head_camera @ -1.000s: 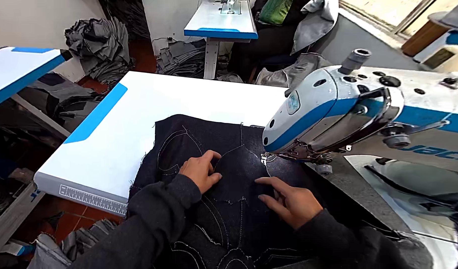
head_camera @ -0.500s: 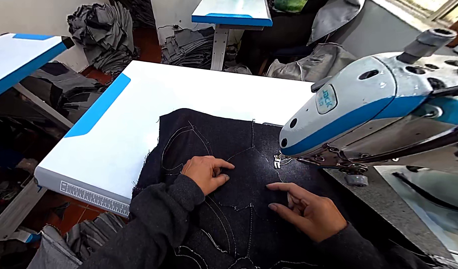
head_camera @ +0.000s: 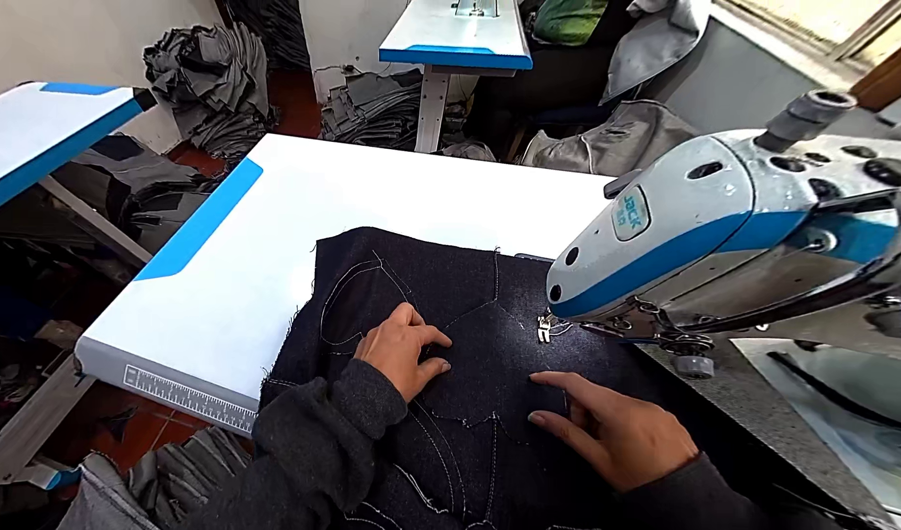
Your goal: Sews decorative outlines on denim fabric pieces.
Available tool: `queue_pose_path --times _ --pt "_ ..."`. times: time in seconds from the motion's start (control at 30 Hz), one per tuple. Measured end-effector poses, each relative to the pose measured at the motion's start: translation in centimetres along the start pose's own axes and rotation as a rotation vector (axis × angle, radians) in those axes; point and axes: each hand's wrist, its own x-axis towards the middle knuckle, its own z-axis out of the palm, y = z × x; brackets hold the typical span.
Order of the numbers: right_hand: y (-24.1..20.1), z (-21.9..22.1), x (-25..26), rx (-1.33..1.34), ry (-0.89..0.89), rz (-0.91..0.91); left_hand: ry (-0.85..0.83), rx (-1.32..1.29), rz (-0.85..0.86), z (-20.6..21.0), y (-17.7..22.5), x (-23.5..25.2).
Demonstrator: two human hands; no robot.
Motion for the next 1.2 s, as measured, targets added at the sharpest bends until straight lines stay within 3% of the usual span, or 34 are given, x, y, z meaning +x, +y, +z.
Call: queue_pose_path --times 0.17,0.27,0.33,0.53,0.67,0.83,1.07,1.2 --pt "-2.0 -0.1 1.5 -0.093 0.119 -0.322 0.326 0.062 0.086 -0.1 -1.5 -0.9" --pt "-1.9 1.2 3.3 -0.07 0.102 -0.378 0.536 0.099 0.145 -0.5 -1.9 -1.4" --pt "-1.3 2.4 4.4 -0.02 0.08 -0.361 0.592 0.102 0.195 -0.2 -1.4 -1.8" --pt "-0.3 4.9 4.6 0.027 0.141 -0.359 0.411 0.029 0.418 5.2 2.4 -1.7" --pt "-0.5 5.0 4.3 0.029 0.171 -0.36 0.169 0.235 0.242 7.7 3.1 -0.6" --pt "-0.2 5.2 3.9 0.026 0.214 -0.351 0.129 0.373 0.182 7.4 2.4 -0.4" --pt "-0.6 5.0 3.1 -0.072 0.246 -0.344 0.067 0.251 0.205 7.1 2.1 -0.2" --pt "1.3 3.1 2.8 -0.082 0.176 -0.491 0.065 0.373 0.239 7.3 2.2 -0.3"
